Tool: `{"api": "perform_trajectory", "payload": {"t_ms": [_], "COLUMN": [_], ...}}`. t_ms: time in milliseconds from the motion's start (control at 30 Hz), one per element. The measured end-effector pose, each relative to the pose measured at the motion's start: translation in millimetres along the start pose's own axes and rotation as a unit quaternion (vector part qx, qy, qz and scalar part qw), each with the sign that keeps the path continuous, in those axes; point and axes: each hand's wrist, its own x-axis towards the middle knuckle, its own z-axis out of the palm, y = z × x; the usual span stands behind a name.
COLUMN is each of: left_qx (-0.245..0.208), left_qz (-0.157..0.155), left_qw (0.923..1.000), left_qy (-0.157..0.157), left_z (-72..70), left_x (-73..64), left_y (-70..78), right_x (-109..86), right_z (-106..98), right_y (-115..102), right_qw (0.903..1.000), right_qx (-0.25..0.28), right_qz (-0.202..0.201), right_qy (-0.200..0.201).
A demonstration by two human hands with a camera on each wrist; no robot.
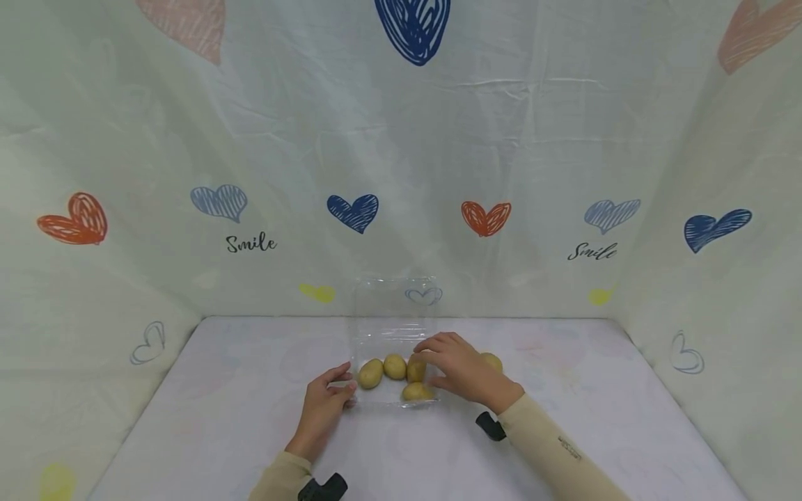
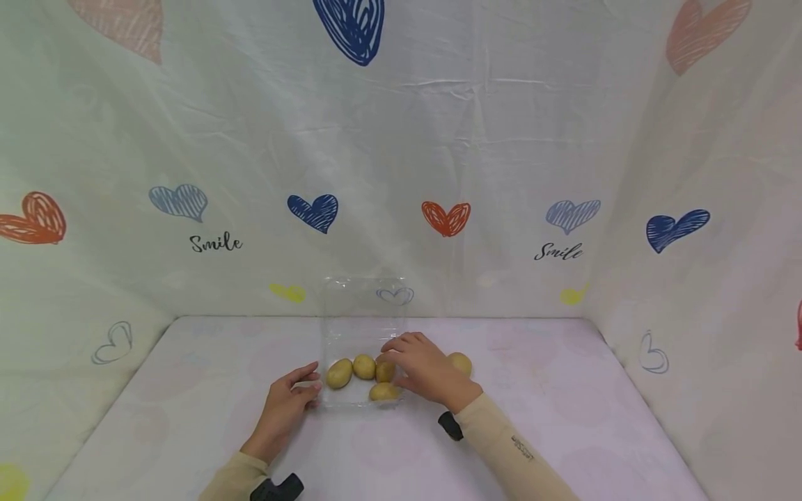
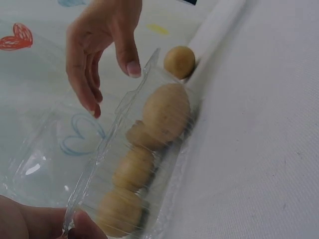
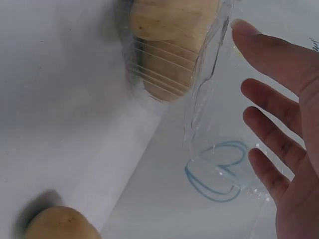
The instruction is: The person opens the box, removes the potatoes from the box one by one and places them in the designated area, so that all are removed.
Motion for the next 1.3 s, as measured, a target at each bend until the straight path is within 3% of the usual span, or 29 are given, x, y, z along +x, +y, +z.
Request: {"api": "perform_trajectory", "payload": {"t_ms": [133, 467, 700, 1300], "left_qx": [-0.006, -0.01, -0.006, -0.004], "left_qz": [0.003, 0.003, 0.003, 0.004], "left_qw": [1.0, 0.9999, 1.0, 1.0], "left_qy": [-0.001, -0.005, -0.003, 0.0], "left_z": [-0.9, -1.3, -1.3, -0.1], "left_x": [-1.1, 0.1, 0.3, 2.0], "left_y": [-0.1, -3.1, -4.6, -3.6], "right_x": [6.5, 14.0, 18.7, 23.6], "right_z": [0.9, 6.3, 8.2, 19.1], "right_y": [-2.0, -3.9, -7.1, -9.9], "right_qw": [0.9991, 0.9979, 0.9956, 0.9972], "right_qx": [0.011, -0.005, -0.011, 0.011], "right_qz": [0.004, -0.025, -0.018, -0.035], "right_qy": [-0.04, -0.06, -0.092, -0.065]}}
